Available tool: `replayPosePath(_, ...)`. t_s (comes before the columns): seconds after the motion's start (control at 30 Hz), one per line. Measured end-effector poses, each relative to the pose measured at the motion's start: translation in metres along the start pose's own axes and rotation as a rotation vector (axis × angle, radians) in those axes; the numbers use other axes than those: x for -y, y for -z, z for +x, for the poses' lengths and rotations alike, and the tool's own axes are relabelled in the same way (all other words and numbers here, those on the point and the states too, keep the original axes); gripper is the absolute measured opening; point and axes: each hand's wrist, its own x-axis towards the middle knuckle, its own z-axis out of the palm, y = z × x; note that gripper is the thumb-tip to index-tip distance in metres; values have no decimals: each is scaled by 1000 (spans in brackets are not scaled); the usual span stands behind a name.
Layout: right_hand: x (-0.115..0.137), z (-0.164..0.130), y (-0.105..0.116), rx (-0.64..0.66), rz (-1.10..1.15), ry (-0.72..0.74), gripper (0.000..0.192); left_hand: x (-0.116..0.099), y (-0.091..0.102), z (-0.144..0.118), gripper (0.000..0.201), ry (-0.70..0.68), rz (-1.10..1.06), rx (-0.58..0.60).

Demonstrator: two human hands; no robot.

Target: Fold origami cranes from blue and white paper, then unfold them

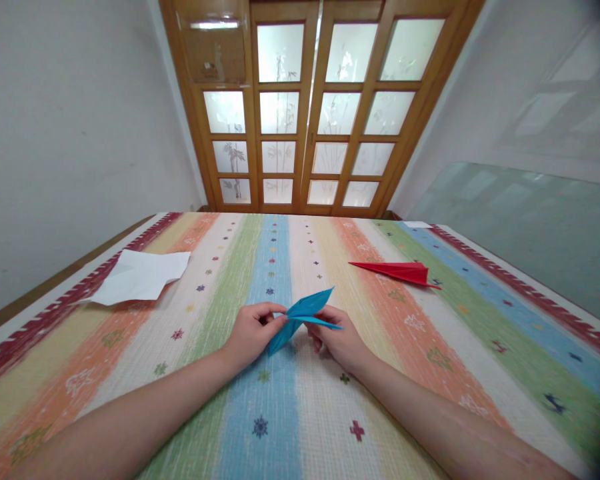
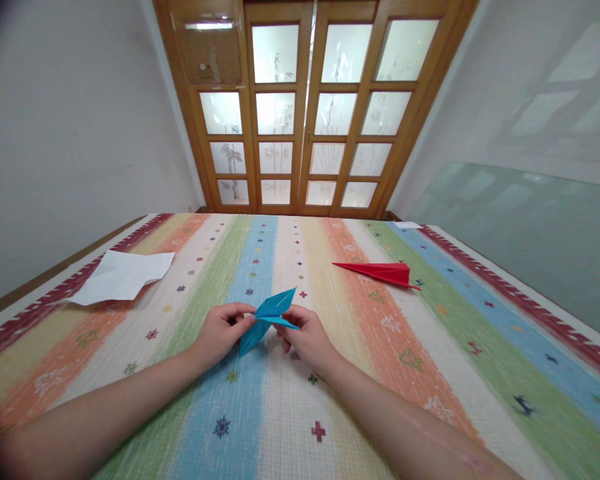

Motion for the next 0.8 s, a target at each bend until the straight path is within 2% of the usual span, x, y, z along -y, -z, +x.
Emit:
replayPosePath(0.07,4,-6,-1,-11,-41,85,20,-5,2,-4,20,-90,69,-10)
replayPosePath(0.17,7,-14,-2,-40,-225,321,13,-10,4,-8,18,-217,138,-24)
replayPosePath(0.27,6,-18,2,-68,-412,525,20,-9,4,-8,25,-292,144,-41)
replayPosePath(0.33,4,-18,4,-72,-473,592,24,-7,4,-8,30,-324,137,-26)
replayPosePath(0.5,3,-14,7,-109,-486,563,22,-3,3,-7,39,-316,123,68)
replayPosePath(0.63,3,-13,5,-76,-451,461,18,-7,4,-6,24,-259,147,102)
replayPosePath(0.8,8,-13,3,-18,-447,434,15,-11,6,-5,13,-262,118,91)
